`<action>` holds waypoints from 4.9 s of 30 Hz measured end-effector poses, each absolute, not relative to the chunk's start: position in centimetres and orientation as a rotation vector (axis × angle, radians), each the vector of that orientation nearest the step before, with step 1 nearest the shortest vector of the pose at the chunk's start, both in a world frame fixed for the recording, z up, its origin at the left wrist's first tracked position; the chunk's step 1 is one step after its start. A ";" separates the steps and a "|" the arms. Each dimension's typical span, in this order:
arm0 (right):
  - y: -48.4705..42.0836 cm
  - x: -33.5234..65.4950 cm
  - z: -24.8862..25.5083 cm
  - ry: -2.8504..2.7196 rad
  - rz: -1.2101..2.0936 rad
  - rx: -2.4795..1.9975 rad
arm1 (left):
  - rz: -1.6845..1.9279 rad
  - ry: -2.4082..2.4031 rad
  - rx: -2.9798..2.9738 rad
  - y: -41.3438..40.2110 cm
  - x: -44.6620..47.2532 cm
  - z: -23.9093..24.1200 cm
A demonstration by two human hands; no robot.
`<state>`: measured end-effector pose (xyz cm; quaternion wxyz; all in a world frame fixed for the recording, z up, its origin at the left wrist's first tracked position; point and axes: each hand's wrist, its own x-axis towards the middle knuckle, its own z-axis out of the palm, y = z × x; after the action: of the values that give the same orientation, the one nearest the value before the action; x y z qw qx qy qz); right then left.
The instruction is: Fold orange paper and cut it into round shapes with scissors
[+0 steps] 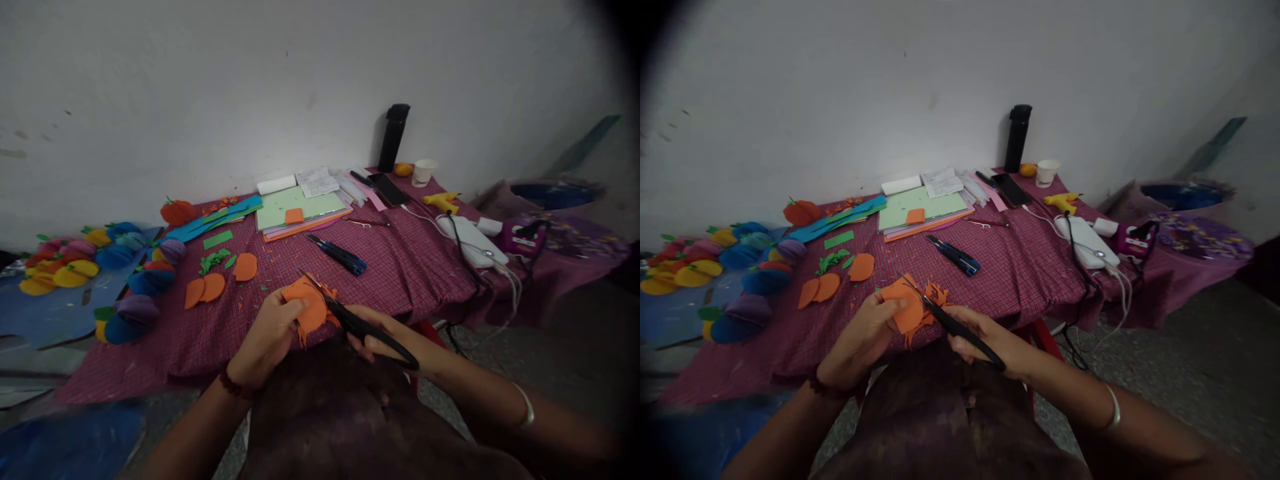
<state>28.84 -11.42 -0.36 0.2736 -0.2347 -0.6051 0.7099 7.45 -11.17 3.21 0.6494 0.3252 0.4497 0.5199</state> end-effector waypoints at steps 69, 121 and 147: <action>-12.4 29.1 -2.4 -1.478 1.885 -0.670 | 1.190 0.968 0.777 -10.9 7.1 4.0; -10.9 31.1 -0.1 -1.694 1.951 -0.678 | 0.577 1.132 1.434 -10.6 4.2 5.7; -8.9 32.7 1.6 -1.932 2.058 -0.751 | 0.240 1.046 1.491 -9.5 3.1 6.6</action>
<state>32.71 -8.92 1.56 0.1100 -0.2556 -0.6574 0.7003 3.05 -9.55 6.61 0.6069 0.6450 0.4526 0.1040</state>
